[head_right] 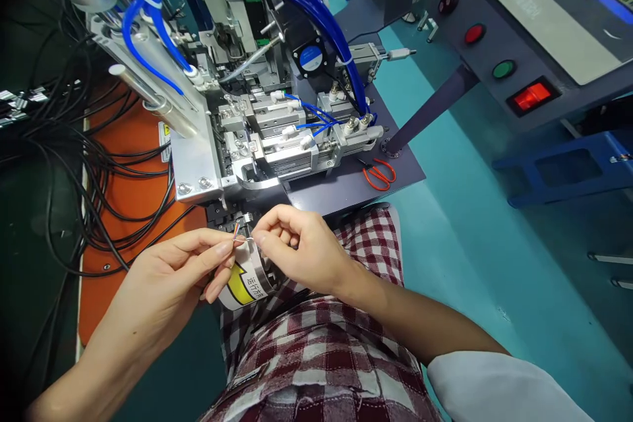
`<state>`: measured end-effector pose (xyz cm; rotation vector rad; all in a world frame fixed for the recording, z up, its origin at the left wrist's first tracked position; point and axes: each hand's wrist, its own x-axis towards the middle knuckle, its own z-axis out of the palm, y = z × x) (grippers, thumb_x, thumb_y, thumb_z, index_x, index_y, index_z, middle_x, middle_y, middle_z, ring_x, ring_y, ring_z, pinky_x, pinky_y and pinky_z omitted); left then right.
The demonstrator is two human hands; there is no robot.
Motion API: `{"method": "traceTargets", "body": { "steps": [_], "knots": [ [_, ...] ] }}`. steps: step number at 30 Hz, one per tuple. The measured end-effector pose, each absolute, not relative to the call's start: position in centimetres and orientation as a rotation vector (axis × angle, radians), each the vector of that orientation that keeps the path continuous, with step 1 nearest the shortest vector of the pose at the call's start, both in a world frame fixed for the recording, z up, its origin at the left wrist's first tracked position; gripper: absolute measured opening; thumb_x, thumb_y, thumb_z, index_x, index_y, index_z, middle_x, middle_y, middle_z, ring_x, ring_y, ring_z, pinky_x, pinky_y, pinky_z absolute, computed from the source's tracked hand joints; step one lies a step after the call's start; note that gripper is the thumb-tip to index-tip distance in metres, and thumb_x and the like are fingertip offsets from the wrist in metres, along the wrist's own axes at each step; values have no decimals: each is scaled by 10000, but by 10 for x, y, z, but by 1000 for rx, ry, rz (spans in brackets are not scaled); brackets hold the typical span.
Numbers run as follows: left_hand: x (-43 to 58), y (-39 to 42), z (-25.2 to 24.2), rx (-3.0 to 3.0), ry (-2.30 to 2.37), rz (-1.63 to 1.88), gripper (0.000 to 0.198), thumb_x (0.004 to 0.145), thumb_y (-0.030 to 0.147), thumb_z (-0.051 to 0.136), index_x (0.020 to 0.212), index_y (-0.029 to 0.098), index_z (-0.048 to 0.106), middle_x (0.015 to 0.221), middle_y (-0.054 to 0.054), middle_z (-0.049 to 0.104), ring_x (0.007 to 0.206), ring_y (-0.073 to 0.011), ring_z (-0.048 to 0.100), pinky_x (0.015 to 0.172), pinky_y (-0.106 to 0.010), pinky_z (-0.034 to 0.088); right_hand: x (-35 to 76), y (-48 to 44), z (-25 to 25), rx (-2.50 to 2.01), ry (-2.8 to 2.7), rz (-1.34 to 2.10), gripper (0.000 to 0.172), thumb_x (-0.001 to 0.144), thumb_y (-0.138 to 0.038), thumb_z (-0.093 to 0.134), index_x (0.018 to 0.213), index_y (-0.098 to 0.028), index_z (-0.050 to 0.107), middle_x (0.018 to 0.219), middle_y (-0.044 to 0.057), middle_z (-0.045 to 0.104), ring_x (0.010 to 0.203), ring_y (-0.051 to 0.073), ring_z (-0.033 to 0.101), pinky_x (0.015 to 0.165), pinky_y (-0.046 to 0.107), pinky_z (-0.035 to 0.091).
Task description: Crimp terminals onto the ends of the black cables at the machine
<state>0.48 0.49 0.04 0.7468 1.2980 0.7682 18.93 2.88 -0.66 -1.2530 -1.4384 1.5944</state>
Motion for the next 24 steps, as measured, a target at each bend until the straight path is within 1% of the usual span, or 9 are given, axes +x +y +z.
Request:
{"method": "traceTargets", "body": {
  "steps": [7,10,11,13,15,17,19,22,24],
  "knots": [
    [4,7,1,712,1336,742,320,711,447,826,828,163,735,441,37,525,419,-79,445,431,-183,326,185,28,-10,-1215,-1402,1634,110,848,-268,674,829,-172,623,642,-39,571,537,82,476,496,211,382],
    [2,5,-2,726,1354,729,330,718,451,821,863,168,735,461,37,532,435,-88,453,435,-191,343,182,24,-12,-1228,-1443,1560,98,857,-246,654,800,-182,605,620,-47,569,513,80,493,494,214,386],
    [2,5,-2,753,1363,728,328,726,453,814,876,172,737,472,36,538,445,-94,465,438,-196,357,182,23,-11,-1232,-1518,1458,92,865,-227,634,789,-186,601,625,-43,584,518,83,508,512,221,397],
    [2,2,-1,861,1408,723,297,753,443,791,888,183,745,490,36,543,460,-105,480,441,-204,375,184,22,-9,-1201,-1765,1118,108,877,-188,595,770,-188,606,640,-27,621,544,95,531,564,251,400],
    [3,0,3,1055,1484,714,228,777,407,764,866,197,756,516,31,562,473,-110,486,444,-211,382,186,23,-6,-1110,-2027,736,155,895,-173,560,752,-181,619,643,-7,647,562,112,530,584,289,358],
    [5,-2,8,1269,1538,707,163,789,366,741,825,209,764,598,10,634,518,-119,523,474,-219,410,188,25,-1,-1020,-2207,526,213,921,-198,530,733,-176,627,641,11,657,566,125,516,571,316,304],
    [6,-3,11,1395,1540,702,149,800,355,718,797,212,758,674,-5,682,560,-129,558,503,-224,434,189,29,2,-1017,-2261,567,225,924,-219,526,728,-179,627,655,15,665,572,126,513,571,314,294],
    [4,-2,10,1309,1501,641,228,829,421,691,816,198,733,556,21,596,456,-108,493,425,-212,372,192,34,4,-1180,-2053,976,154,918,-211,557,789,-185,636,649,-20,645,572,109,517,579,271,339],
    [2,-1,8,1162,1455,613,296,845,480,681,838,185,707,533,37,554,391,-84,440,380,-200,317,193,36,2,-1278,-1813,1239,128,935,-239,568,861,-185,658,643,-37,618,547,98,503,546,247,352]
  ]
}}
